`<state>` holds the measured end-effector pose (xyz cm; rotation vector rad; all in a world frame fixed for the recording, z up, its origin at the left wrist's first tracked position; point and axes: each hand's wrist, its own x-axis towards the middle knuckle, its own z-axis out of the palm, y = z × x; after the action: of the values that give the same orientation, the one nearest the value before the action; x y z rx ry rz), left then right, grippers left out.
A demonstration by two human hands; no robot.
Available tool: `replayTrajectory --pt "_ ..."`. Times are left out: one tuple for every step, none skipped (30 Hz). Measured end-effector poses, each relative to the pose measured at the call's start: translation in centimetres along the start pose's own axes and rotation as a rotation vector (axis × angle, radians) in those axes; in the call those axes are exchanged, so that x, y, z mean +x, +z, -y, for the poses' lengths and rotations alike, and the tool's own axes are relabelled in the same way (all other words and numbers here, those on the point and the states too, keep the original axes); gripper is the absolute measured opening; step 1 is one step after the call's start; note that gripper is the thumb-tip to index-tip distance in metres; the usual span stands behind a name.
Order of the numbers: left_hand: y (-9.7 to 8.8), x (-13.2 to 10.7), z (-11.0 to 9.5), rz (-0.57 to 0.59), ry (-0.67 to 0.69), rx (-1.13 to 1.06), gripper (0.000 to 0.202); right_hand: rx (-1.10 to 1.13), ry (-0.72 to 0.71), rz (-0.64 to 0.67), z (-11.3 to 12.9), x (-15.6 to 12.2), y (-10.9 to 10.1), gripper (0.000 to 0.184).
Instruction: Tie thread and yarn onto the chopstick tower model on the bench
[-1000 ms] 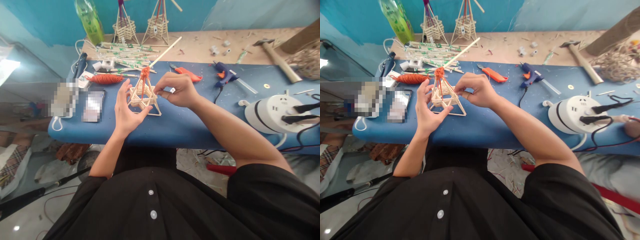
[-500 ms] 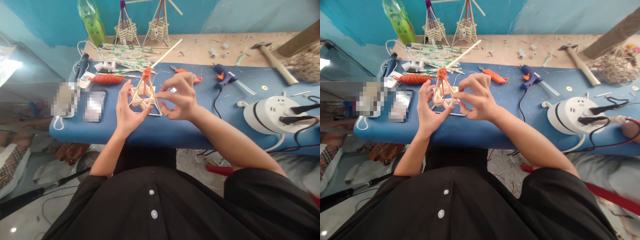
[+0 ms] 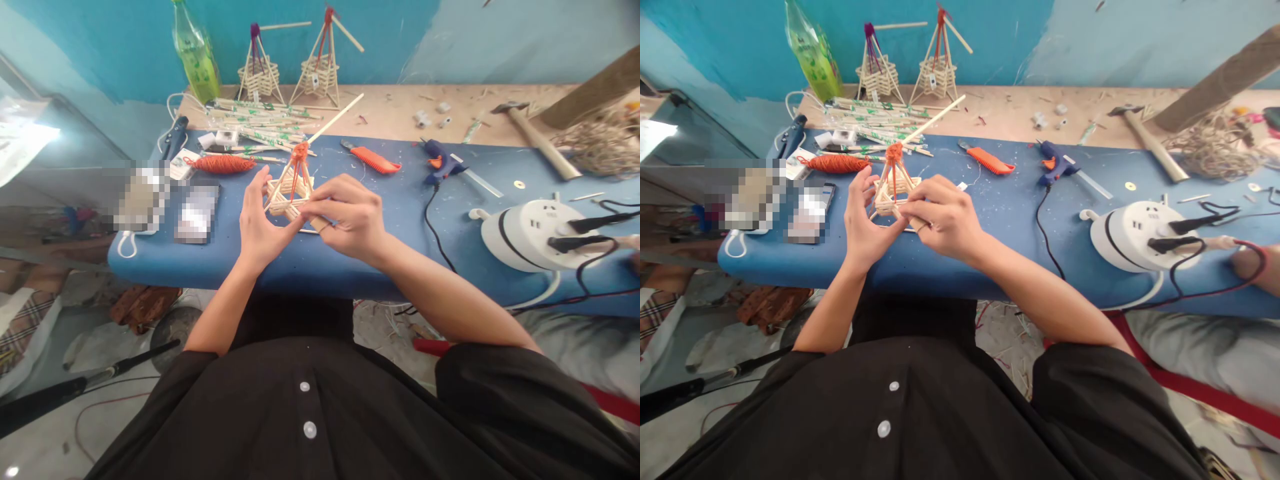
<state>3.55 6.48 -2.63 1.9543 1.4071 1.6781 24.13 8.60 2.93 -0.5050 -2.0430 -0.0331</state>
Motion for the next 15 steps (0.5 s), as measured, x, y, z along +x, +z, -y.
replayTrajectory --pt "-0.1 0.0 -0.1 0.0 -0.006 0.004 0.099 0.024 -0.013 -0.029 1.0 0.1 0.2 0.014" --pt "-0.2 0.0 -0.2 0.004 -0.014 0.005 0.096 0.044 -0.024 -0.056 2.1 0.2 0.5 0.014" --pt "-0.3 0.0 -0.3 0.012 -0.023 0.002 0.093 0.062 -0.035 -0.082 3.1 0.2 0.9 0.014" --pt "-0.4 0.1 -0.3 0.024 -0.031 0.0 0.089 0.077 -0.036 -0.105 4.1 0.3 1.2 0.014" --pt "-0.6 0.1 -0.4 0.033 -0.036 0.0 0.087 0.091 -0.033 -0.126 5.1 0.4 1.5 0.014" --pt "-0.6 0.1 -0.5 0.038 -0.033 0.005 0.087 0.1 -0.029 -0.148 6.1 0.5 1.8 0.014" --pt "-0.7 0.1 -0.6 0.037 -0.023 0.018 0.088 0.111 -0.024 -0.169 7.0 0.7 2.1 0.014" --pt "-0.6 0.1 -0.6 0.026 -0.015 0.034 0.089 0.124 -0.021 -0.188 7.9 0.9 2.4 0.015" --pt "-0.6 0.0 -0.7 0.007 -0.014 0.05 0.092 0.141 -0.018 -0.205 8.8 1.2 2.6 0.016" --pt "-0.4 0.0 -0.7 -0.015 -0.022 0.06 0.094 0.161 -0.019 -0.222 9.7 1.6 2.8 0.016" --pt "-0.3 0.0 -0.8 -0.032 -0.04 0.063 0.097 0.182 -0.021 -0.241 10.6 1.9 3.0 0.016" --pt "-0.2 0.0 -0.8 -0.039 -0.067 0.06 0.101 0.2 -0.024 -0.262 11.5 2.4 3.3 0.015" --pt "-0.1 0.0 -0.7 -0.04 -0.095 0.05 0.103 0.212 -0.024 -0.283 12.3 2.8 3.5 0.015" --pt "0.0 0.0 -0.7 -0.033 -0.12 0.035 0.105 0.217 -0.027 -0.302 13.0 3.1 3.7 0.017" --pt "0.0 0.1 -0.6 -0.018 -0.141 0.014 0.106 0.215 -0.039 -0.316 13.6 3.4 4.0 0.019"
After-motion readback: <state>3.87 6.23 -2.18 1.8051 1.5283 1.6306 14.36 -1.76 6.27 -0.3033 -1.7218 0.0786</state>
